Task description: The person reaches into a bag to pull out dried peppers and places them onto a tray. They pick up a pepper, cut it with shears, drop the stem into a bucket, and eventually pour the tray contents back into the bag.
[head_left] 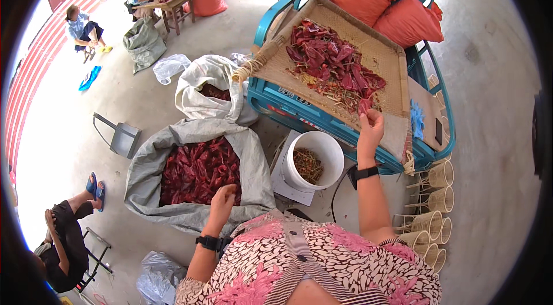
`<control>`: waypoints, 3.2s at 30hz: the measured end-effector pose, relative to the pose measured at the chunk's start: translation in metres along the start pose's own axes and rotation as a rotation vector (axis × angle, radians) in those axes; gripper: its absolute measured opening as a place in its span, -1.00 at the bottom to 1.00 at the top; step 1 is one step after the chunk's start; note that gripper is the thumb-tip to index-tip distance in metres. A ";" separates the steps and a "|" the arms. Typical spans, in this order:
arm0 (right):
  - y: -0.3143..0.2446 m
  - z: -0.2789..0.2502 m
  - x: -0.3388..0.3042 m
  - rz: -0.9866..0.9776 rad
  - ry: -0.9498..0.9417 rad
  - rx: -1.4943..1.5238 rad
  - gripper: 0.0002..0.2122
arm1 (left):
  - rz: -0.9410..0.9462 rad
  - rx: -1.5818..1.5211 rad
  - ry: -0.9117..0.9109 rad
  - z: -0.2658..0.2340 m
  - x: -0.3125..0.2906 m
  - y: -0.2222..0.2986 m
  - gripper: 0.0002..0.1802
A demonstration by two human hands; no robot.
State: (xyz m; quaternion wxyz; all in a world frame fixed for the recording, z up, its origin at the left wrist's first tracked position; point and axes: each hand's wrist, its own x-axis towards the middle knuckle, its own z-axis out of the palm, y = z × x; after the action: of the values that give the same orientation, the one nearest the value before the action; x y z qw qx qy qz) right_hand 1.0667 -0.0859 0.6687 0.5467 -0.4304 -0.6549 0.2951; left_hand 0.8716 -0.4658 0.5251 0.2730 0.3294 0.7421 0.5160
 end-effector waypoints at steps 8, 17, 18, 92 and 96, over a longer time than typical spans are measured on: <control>-0.068 0.024 -0.077 -0.099 -0.242 0.031 -0.84 | 0.102 -0.475 -0.383 0.047 0.101 0.146 -0.59; -0.045 0.004 -0.097 0.061 -0.844 0.321 -0.68 | 0.162 -0.636 -0.293 0.123 0.109 0.161 -0.61; -0.050 0.002 -0.095 0.189 -0.854 0.417 -0.68 | 0.140 -0.624 -0.254 0.123 0.105 0.156 -0.63; -0.062 0.010 -0.095 -0.659 -0.617 -0.184 -0.93 | -0.053 -0.242 -0.335 0.096 0.090 0.172 -0.79; -0.058 0.011 -0.102 -0.745 -0.629 -0.243 -0.92 | -0.063 -0.221 -0.260 0.107 0.089 0.159 -0.80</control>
State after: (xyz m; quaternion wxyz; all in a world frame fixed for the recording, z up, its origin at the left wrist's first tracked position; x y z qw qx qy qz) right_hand 1.0455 -0.2023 0.6687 0.3370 -0.1178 -0.9268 0.1169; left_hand 0.9274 -0.2945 0.6362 0.4173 0.3379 0.6493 0.5386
